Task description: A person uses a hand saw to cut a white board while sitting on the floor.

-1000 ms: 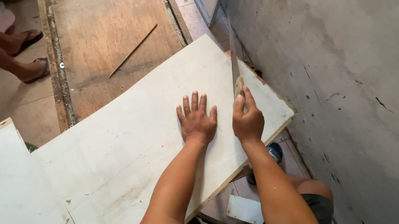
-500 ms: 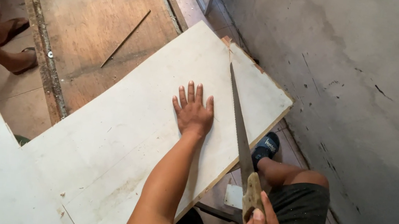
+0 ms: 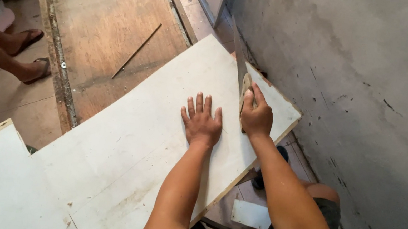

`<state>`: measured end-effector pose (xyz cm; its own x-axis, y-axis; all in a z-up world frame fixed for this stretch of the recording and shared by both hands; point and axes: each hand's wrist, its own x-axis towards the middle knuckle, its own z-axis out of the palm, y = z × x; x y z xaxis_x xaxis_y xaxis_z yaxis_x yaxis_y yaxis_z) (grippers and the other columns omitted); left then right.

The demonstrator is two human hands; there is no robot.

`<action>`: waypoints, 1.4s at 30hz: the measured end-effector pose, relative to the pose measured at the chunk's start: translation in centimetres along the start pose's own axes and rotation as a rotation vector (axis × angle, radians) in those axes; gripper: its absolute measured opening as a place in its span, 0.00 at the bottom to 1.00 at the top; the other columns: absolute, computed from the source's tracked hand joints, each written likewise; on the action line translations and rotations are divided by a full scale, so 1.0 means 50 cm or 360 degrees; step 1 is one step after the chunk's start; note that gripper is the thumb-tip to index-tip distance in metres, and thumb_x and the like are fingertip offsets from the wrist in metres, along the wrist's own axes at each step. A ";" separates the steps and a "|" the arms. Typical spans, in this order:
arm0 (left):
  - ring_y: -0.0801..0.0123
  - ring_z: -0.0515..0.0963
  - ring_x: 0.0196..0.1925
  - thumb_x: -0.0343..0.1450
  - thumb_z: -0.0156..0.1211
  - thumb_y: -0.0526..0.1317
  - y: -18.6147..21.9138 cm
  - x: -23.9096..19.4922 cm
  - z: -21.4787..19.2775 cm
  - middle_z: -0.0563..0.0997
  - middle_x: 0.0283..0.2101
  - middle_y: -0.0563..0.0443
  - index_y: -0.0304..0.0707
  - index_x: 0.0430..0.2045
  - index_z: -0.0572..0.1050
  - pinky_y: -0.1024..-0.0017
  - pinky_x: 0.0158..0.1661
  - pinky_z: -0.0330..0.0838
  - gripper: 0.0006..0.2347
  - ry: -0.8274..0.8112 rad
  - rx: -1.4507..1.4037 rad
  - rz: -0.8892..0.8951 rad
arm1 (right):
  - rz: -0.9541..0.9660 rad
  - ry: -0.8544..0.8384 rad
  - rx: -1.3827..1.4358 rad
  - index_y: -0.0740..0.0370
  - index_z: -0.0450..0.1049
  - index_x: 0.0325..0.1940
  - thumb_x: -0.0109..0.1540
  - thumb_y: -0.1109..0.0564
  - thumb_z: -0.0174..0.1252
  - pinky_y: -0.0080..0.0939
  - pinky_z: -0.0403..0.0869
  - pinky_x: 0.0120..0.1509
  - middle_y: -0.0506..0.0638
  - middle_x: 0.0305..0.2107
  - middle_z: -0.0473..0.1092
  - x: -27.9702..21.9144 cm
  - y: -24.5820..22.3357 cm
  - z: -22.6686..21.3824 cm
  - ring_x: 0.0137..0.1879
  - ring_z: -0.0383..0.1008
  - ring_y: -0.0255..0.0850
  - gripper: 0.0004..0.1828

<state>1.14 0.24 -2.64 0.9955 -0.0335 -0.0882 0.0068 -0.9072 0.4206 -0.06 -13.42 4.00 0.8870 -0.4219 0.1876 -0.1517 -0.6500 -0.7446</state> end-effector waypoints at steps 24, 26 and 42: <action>0.53 0.37 0.79 0.76 0.25 0.57 0.003 -0.006 -0.011 0.45 0.78 0.49 0.45 0.72 0.50 0.47 0.70 0.28 0.29 -0.0066 0.0042 -0.0001 | 0.0368 -0.0291 0.0315 0.65 0.63 0.71 0.66 0.54 0.45 0.31 0.73 0.22 0.53 0.23 0.74 -0.343 -0.001 -0.171 0.23 0.71 0.37 0.28; 0.52 0.43 0.78 0.76 0.28 0.58 0.023 -0.016 -0.049 0.50 0.77 0.49 0.47 0.71 0.56 0.47 0.71 0.31 0.28 -0.0054 0.0004 -0.0056 | 0.0375 -0.0249 0.0316 0.65 0.64 0.71 0.69 0.50 0.44 0.45 0.76 0.34 0.62 0.27 0.75 -0.247 -0.058 -0.150 0.29 0.75 0.48 0.29; 0.51 0.49 0.78 0.77 0.33 0.58 0.024 -0.026 -0.065 0.57 0.75 0.47 0.49 0.69 0.62 0.47 0.70 0.35 0.27 -0.0035 -0.0060 -0.0077 | 0.0601 -0.0082 0.0220 0.42 0.69 0.71 0.68 0.40 0.49 0.55 0.75 0.59 0.55 0.26 0.79 -0.196 -0.030 -0.102 0.47 0.80 0.52 0.27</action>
<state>0.14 0.59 0.93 0.9916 0.0006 -0.1291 0.0590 -0.8915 0.4491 -10.73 -11.53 6.52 0.8014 -0.5802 -0.1456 -0.4144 -0.3629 -0.8346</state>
